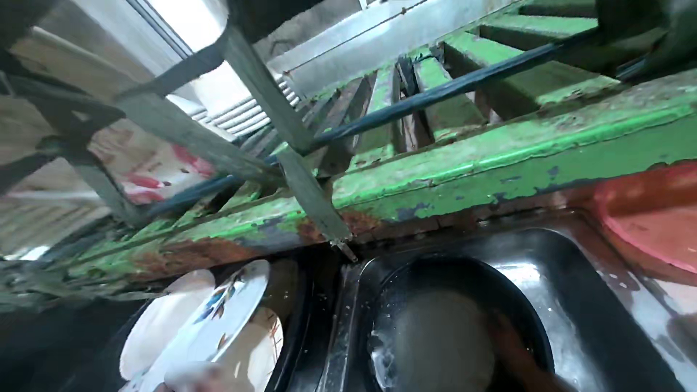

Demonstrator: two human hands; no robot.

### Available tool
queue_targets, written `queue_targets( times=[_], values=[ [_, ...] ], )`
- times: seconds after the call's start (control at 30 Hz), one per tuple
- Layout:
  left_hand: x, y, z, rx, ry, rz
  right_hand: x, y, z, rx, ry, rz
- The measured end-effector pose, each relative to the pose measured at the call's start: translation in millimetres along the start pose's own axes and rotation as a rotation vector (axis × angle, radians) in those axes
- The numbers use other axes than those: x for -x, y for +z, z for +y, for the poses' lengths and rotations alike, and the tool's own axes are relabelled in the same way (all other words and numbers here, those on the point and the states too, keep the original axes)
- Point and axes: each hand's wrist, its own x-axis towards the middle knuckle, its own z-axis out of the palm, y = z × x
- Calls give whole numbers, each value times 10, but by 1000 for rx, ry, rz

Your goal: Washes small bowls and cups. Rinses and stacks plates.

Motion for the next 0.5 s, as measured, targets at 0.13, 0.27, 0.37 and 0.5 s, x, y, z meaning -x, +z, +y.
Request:
queue_targets(
  times=[0.13, 0.27, 0.37, 0.5],
  values=[
    [32, 64, -110, 65, 53, -124, -14, 1, -80, 153, 162, -212],
    [672, 196, -509, -329, 103, -688, 46, -9, -79, 3, 72, -115],
    [1046, 163, -1220, -802, 88, -992, 55, -37, -74, -265, 9, -24],
    [1104, -131, -2373, -1352, -88, -1217, -4, -65, -21, -424, -13, 68]
  ],
)
